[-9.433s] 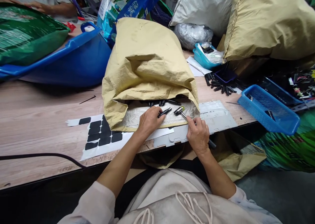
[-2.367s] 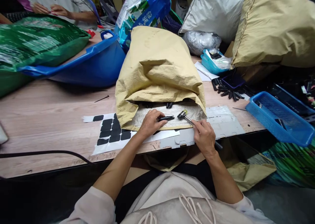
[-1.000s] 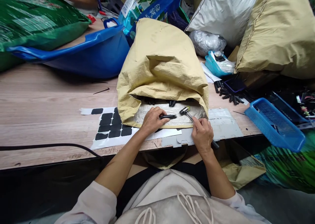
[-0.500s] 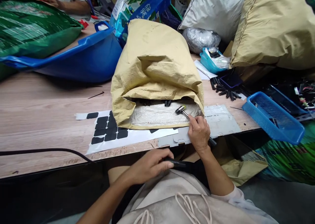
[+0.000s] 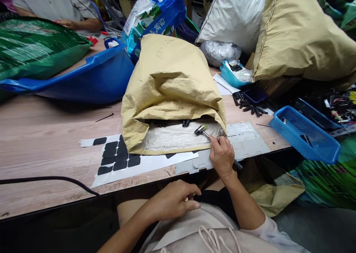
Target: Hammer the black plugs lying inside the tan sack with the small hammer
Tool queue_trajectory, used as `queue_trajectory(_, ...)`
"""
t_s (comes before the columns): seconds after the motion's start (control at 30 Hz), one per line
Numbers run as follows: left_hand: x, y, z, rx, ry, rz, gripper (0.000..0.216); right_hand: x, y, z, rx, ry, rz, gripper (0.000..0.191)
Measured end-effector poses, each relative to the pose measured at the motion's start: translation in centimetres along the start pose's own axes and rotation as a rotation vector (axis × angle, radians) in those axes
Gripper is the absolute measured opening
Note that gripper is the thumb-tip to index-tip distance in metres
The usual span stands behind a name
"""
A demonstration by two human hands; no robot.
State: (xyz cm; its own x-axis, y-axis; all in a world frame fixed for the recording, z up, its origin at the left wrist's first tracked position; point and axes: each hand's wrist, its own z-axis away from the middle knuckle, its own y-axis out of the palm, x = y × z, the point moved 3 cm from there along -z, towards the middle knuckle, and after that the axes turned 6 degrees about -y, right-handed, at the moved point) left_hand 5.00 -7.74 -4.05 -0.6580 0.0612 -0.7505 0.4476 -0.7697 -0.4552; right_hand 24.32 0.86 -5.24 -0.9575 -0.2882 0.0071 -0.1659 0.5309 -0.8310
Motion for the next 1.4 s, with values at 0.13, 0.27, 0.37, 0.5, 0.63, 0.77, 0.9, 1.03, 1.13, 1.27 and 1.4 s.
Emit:
queue_trajectory(0.13,-3.0,-8.5,-2.3,-0.494,0.014,-0.06,0.027,0.1,0.1,0.0,0.0,0.006,-0.013,0.033)
queue_trajectory(0.27,-2.0,-13.7,-7.9,-1.013,-0.15,-0.374,0.019,0.1,0.0,0.0,-0.01,0.013,-0.017,0.032)
queue_trajectory(0.37,-1.1,-14.5,-10.6,-1.066,-0.232,-0.529,0.018,0.2,0.1,0.0,0.006,0.018,-0.025,0.034)
queue_trajectory(0.5,-0.3,-13.7,-9.9,-1.028,-0.212,-0.563,0.016,0.2,0.2,0.0,0.029,0.028,-0.025,0.035)
queue_trajectory(0.63,1.8,-12.5,-7.1,-0.957,-0.15,-0.464,0.012,0.2,0.0,0.1,0.03,0.036,-0.032,0.034)
queue_trajectory(0.77,4.7,-11.7,-5.7,-0.952,-0.05,-0.229,0.017,0.0,0.0,-0.1,0.048,0.052,-0.048,0.034)
queue_trajectory(0.9,6.2,-11.4,-6.1,-0.965,0.026,-0.073,0.019,-0.6,0.0,-0.5,0.117,0.085,-0.098,0.037)
queue_trajectory(1.03,6.1,-11.4,-6.4,-0.999,0.025,-0.059,0.02,-0.5,-0.9,-0.7,0.1,0.092,-0.248,0.041)
queue_trajectory(1.13,5.9,-11.4,-6.3,-0.997,0.037,-0.047,0.017,0.6,-2.0,-0.8,0.051,0.071,-0.452,0.041)
queue_trajectory(1.27,5.8,-11.4,-6.1,-0.958,0.037,-0.003,0.014,2.8,-2.3,-0.8,0.083,0.031,-0.68,0.04)
queue_trajectory(1.4,5.8,-11.5,-6.0,-0.927,0.011,0.043,0.012,4.2,-1.8,-0.6,0.12,0.001,-0.775,0.042)
